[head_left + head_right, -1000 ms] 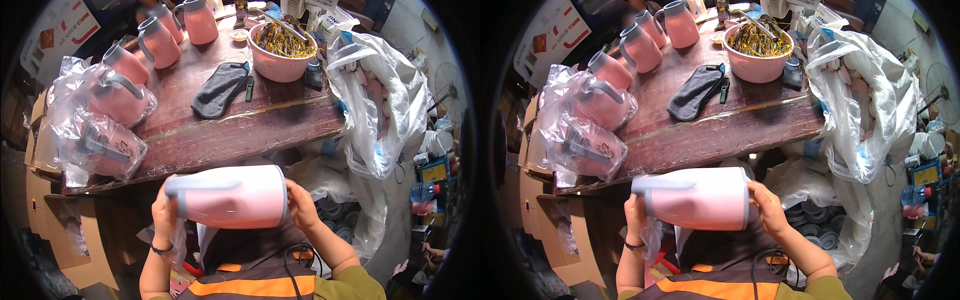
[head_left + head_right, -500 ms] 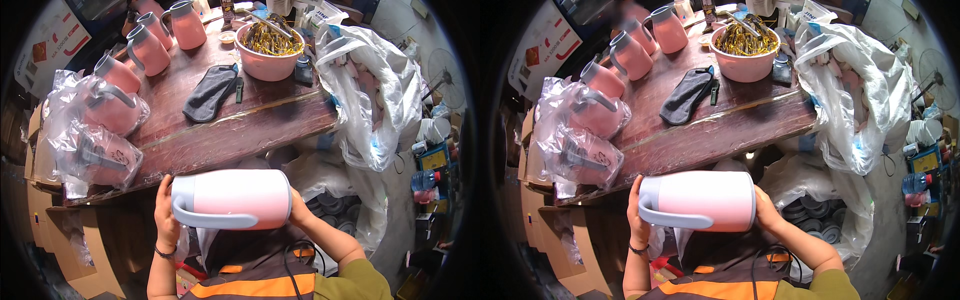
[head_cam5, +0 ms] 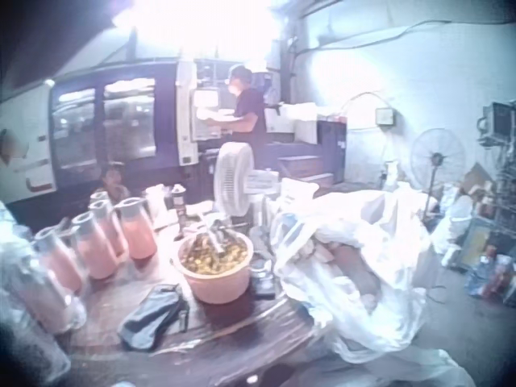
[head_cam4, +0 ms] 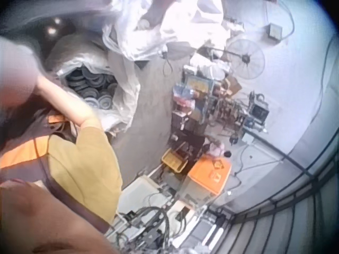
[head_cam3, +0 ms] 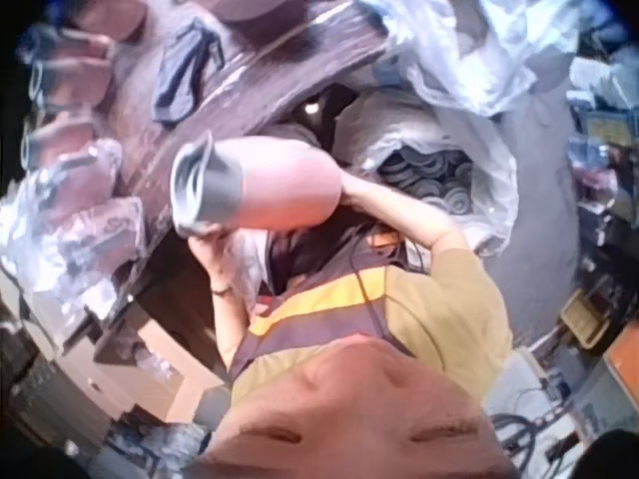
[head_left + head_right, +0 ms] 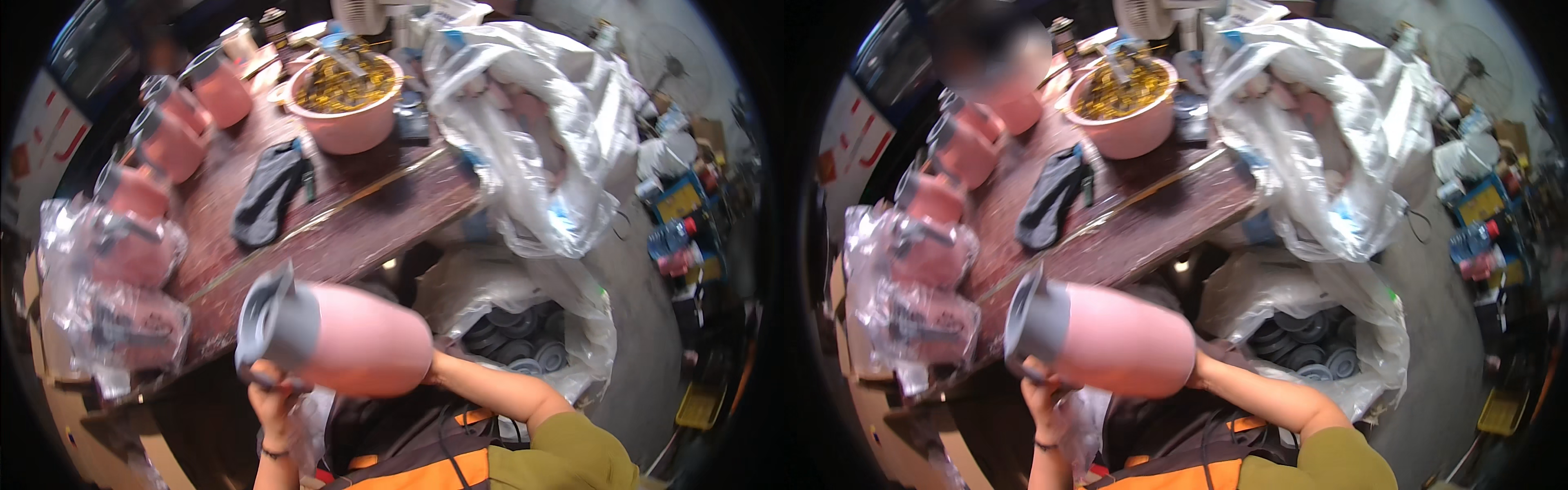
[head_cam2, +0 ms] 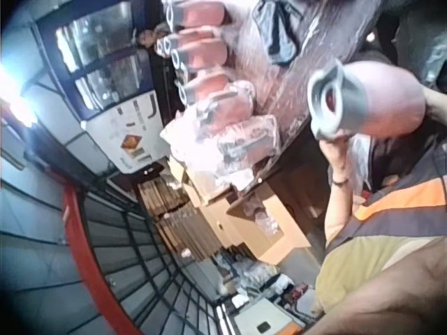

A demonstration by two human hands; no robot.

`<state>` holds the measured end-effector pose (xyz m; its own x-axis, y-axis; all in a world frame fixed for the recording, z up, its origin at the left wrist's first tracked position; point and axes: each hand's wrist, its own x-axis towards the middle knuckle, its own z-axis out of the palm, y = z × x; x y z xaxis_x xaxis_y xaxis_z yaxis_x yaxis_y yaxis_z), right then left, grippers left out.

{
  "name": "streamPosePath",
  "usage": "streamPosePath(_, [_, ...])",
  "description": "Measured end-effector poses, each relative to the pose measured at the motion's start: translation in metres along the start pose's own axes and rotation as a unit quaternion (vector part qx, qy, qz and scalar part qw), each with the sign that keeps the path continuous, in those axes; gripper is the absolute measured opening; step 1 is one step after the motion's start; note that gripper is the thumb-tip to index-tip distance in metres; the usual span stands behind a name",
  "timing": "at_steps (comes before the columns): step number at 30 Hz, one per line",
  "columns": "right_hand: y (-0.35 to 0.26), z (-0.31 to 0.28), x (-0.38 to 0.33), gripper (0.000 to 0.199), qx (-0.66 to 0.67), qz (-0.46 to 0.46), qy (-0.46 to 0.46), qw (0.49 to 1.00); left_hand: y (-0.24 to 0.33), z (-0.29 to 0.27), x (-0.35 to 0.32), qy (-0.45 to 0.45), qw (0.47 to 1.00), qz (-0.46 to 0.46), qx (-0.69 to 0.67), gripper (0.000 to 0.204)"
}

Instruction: The person assembles pink pitchers by attaching gray lids and handles, then wrapping each unit in a clear plastic bag. The person repeatedly picks up a pitcher, secures the lid and handle, and places the finished unit into a bag on the table.

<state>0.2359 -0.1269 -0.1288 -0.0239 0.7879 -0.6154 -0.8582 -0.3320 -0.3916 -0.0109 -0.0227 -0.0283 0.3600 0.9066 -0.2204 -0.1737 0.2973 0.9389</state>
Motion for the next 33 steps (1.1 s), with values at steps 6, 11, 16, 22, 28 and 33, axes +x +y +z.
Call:
streamPosePath(6, [-0.187, -0.028, -0.045, 0.016, -0.405, -0.481, 0.168, 0.759, 0.063, -0.01, 0.002, 0.054, 0.997, 0.047, 0.042, 0.04])
streamPosePath(11, [-0.382, -0.142, -0.009, 0.024, -0.571, -0.545, 0.425, 0.445, 0.085, -0.003, -0.008, 0.032, 0.989, -0.003, 0.147, 0.017])
streamPosePath(16, [-0.419, -0.267, 0.037, 0.032, -0.77, -0.004, 0.505, 0.39, 0.089, 0.02, -0.008, 0.018, 0.964, -0.056, 0.26, 0.017])
streamPosePath(22, [-0.422, -0.255, 0.023, 0.035, -0.791, 0.098, 0.474, 0.375, 0.094, 0.033, -0.017, -0.041, 0.934, -0.111, 0.338, 0.017])
streamPosePath(28, [-0.425, -0.236, 0.021, 0.039, -0.803, 0.108, 0.452, 0.374, 0.098, 0.042, -0.011, -0.123, 0.891, -0.066, 0.433, 0.021])
streamPosePath(33, [-0.424, -0.225, 0.012, 0.043, -0.802, 0.096, 0.454, 0.376, 0.087, 0.03, -0.011, -0.147, 0.867, -0.04, 0.475, 0.024])
